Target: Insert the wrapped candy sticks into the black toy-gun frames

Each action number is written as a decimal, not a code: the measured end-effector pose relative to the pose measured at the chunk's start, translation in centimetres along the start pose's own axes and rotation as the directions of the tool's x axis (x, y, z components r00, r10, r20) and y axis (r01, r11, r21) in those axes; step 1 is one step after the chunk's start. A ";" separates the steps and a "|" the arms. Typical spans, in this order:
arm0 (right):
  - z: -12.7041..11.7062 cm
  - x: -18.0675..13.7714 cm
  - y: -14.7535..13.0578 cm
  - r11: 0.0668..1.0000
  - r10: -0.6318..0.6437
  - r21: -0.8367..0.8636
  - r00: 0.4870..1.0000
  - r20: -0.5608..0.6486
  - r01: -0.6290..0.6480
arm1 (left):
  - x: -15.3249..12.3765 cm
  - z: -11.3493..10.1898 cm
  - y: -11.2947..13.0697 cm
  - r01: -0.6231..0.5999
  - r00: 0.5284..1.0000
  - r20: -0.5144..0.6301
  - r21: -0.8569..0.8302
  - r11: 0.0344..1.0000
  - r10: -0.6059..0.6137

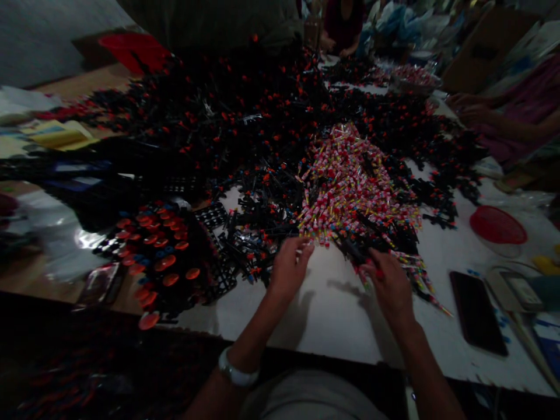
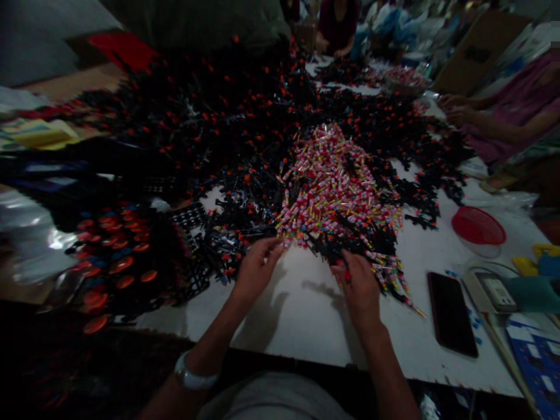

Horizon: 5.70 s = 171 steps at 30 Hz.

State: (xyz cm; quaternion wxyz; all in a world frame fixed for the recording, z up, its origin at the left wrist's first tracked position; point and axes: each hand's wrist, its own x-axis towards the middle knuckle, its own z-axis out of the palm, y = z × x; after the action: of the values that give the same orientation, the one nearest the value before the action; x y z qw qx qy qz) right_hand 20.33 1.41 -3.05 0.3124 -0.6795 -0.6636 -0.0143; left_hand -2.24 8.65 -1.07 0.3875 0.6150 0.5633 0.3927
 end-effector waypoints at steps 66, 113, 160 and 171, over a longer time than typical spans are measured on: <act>2.4 -0.4 -6.8 0.577 0.015 0.618 0.764 0.645 -0.534 | -5.3 -0.2 0.2 0.371 0.916 0.079 -0.540 0.755 -0.393; 4.9 0.0 -7.2 0.882 0.052 0.402 0.896 0.440 -0.248 | -2.1 -0.8 -1.4 0.310 0.913 0.017 -0.678 0.666 -0.408; 4.4 -2.5 -7.7 0.752 -0.030 0.604 0.901 0.433 -0.265 | -4.5 1.1 -0.7 0.259 0.922 -0.073 -0.612 0.747 -0.380; 3.8 -2.4 -7.6 0.990 -0.034 0.144 0.982 0.187 0.007 | -4.7 2.7 0.1 0.303 0.908 0.012 -0.712 0.634 -0.420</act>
State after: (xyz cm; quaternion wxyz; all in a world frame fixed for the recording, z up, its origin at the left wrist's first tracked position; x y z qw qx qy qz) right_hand 11.63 0.36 -4.04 0.2957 -0.6468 -0.6966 0.0945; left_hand 0.06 3.84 -2.26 0.6164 0.2641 0.5123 0.5365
